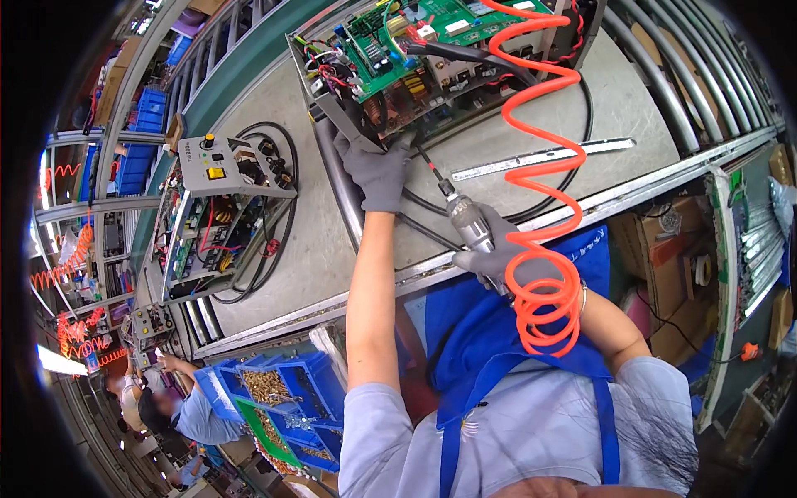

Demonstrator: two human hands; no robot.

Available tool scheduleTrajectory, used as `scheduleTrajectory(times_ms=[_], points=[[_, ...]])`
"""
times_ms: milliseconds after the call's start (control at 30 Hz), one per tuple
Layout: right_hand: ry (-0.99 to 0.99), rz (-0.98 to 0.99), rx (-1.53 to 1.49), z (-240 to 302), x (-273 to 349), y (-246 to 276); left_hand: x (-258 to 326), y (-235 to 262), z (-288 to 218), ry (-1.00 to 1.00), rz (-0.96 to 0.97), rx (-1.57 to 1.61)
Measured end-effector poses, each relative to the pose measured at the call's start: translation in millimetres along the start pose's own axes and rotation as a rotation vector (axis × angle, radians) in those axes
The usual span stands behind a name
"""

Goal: The person assembles an electronic device on a factory workbench, connecting wires to a circuit board and securing components. They use a pneumatic screwdriver to fasten a metal bracket and organize cables within the device's housing.

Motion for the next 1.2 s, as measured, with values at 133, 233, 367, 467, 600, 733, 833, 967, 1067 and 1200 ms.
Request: scheduleTrajectory(times_ms=[133,233,367,467,600,733,833,967,1067,1200], points=[[-0.099,0.058,-0.015,5.3,7.8,3.7,0.3,2.7,-13.3,0.044,-0.069,-0.009],[-0.059,0.086,-0.026,14.9,12.5,12.7,4.5,1.4,-10.6,0.227,-0.077,-0.072],[-0.078,0.032,0.115,0.3,6.1,6.9,8.8,-7.1,5.2,0.171,-0.164,0.193],[-0.048,0.017,0.122,-11.5,0.1,-0.2,10.3,-8.0,3.1,0.13,-0.225,0.19],[-0.02,0.004,0.092,-15.7,2.7,-2.4,9.0,-6.9,-7.7,0.081,-0.229,0.144],[-0.008,-0.003,0.082,-17.2,2.7,-3.6,11.1,-8.3,-1.3,0.113,-0.186,0.144],[0.002,-0.017,0.081,-17.7,3.1,-4.4,10.5,-10.8,-0.8,0.153,-0.187,0.203],[0.004,-0.02,0.074,-13.7,3.1,-5.0,6.6,-9.2,-2.7,0.097,-0.167,0.124],[0.002,-0.021,0.068,-12.9,2.9,-3.8,6.2,-8.2,-2.6,0.079,-0.087,0.06],[-0.008,-0.027,0.051,-12.0,2.4,-1.6,9.0,-2.4,-3.9,0.012,0.023,-0.102]])
Point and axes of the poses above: each hand's wrist, its own x-axis away from the middle knuckle, its own y-axis out of the back of the hand, z = x × y, the point moved 7 cm from there along -x, towards the middle knuckle, and after that the axes turned 12 degrees about -y, right-handed, at the moved point
